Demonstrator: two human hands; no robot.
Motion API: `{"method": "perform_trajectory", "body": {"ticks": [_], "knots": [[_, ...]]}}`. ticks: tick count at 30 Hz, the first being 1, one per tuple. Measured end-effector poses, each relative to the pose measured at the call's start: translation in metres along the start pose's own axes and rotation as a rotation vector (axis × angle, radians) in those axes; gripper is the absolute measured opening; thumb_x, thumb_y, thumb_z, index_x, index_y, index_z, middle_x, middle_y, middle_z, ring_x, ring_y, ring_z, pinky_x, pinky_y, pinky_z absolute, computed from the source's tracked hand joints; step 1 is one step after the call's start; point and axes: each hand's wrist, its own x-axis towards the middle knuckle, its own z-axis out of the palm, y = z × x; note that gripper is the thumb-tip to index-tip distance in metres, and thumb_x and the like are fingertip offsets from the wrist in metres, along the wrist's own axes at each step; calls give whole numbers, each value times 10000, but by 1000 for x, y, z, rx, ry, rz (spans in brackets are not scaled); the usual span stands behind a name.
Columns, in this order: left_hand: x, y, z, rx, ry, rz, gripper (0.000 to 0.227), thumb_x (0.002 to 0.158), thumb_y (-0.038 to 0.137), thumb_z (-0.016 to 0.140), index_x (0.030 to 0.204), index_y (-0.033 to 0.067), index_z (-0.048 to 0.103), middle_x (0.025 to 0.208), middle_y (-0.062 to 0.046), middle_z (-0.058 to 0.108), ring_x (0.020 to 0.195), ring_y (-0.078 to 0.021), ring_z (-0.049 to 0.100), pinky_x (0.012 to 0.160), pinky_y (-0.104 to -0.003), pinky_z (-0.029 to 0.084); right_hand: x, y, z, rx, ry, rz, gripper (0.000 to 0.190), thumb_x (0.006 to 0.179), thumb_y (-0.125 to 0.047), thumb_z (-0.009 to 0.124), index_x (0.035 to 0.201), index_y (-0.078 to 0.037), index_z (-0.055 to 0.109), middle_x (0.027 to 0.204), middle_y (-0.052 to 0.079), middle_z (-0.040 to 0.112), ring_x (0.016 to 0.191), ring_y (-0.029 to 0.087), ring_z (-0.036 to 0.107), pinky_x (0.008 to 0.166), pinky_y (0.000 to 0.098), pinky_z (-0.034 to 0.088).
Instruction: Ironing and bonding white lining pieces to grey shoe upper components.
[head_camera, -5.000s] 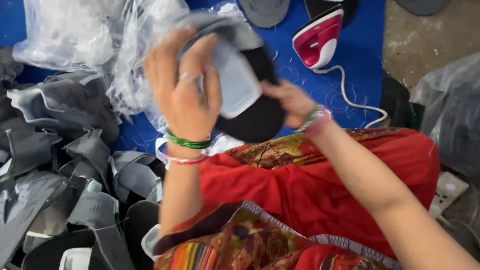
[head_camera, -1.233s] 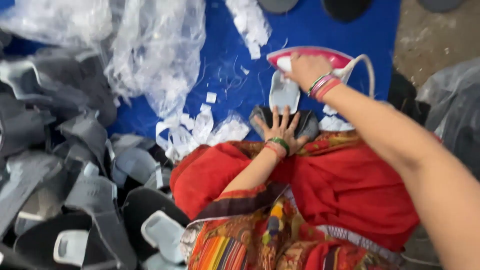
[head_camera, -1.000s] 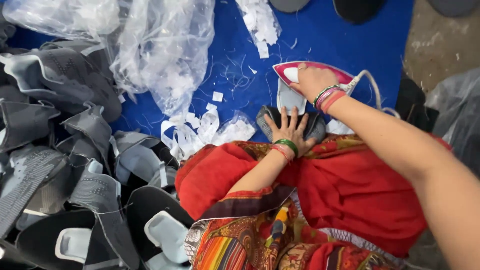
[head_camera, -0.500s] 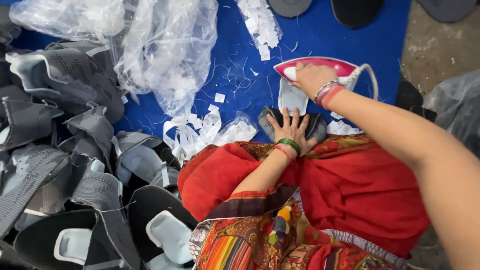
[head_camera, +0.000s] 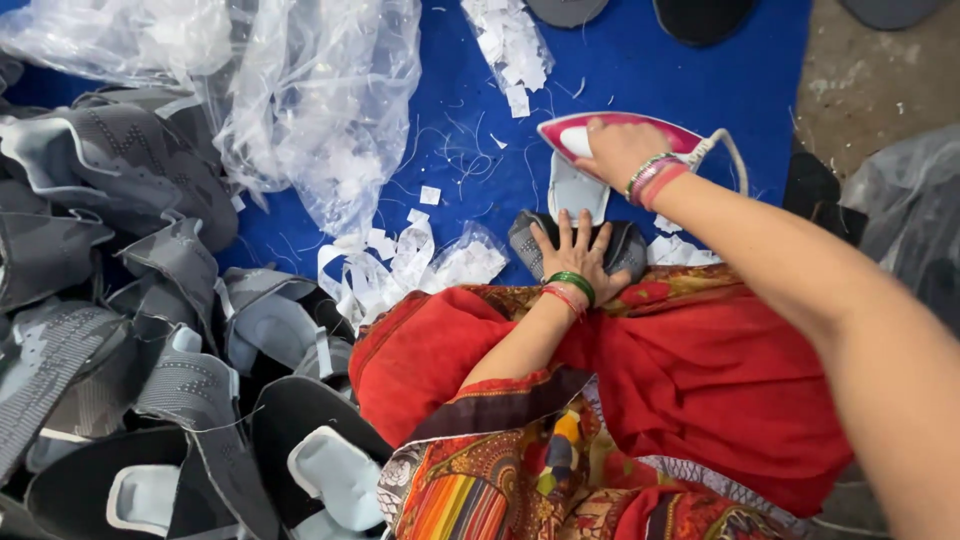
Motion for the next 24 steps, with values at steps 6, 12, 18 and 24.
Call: {"method": "perform_trajectory", "body": {"ticks": [6, 12, 18, 24], "knots": [[1, -4, 3, 0, -1, 1, 970, 823, 811, 450, 1623, 307, 233, 1718, -84, 106, 1572, -398, 27, 1134, -777, -17, -13, 4, -4, -46, -69, -59, 531, 941, -515, 665, 1150, -31, 601, 910, 183, 751, 808, 336, 761, 632, 455, 602], [3, -1, 14, 7, 12, 20, 980, 812, 829, 444, 1624, 322, 233, 1714, -79, 133, 1572, -401, 50, 1151, -766, 8, -10, -4, 17, -19, 65, -94, 474, 925, -446, 698, 1138, -33, 605, 923, 162, 757, 832, 333, 758, 663, 454, 600], [1, -6, 5, -21, 33, 10, 984, 805, 831, 453, 1618, 320, 239, 1709, -86, 139, 1565, -412, 52, 1154, -753, 16, -2, 0, 6, -78, 13, -38, 504, 936, -480, 679, 1142, -26, 602, 926, 182, 754, 806, 333, 759, 642, 450, 605], [3, -7, 7, -10, 29, 17, 1004, 798, 842, 462, 1617, 299, 257, 1708, -99, 149, 1563, -421, 55, 1160, -742, 14, -1, -15, -1, -38, 11, 24, 544, 937, -523, 689, 1157, -32, 605, 912, 180, 756, 807, 347, 756, 651, 469, 596]]}}
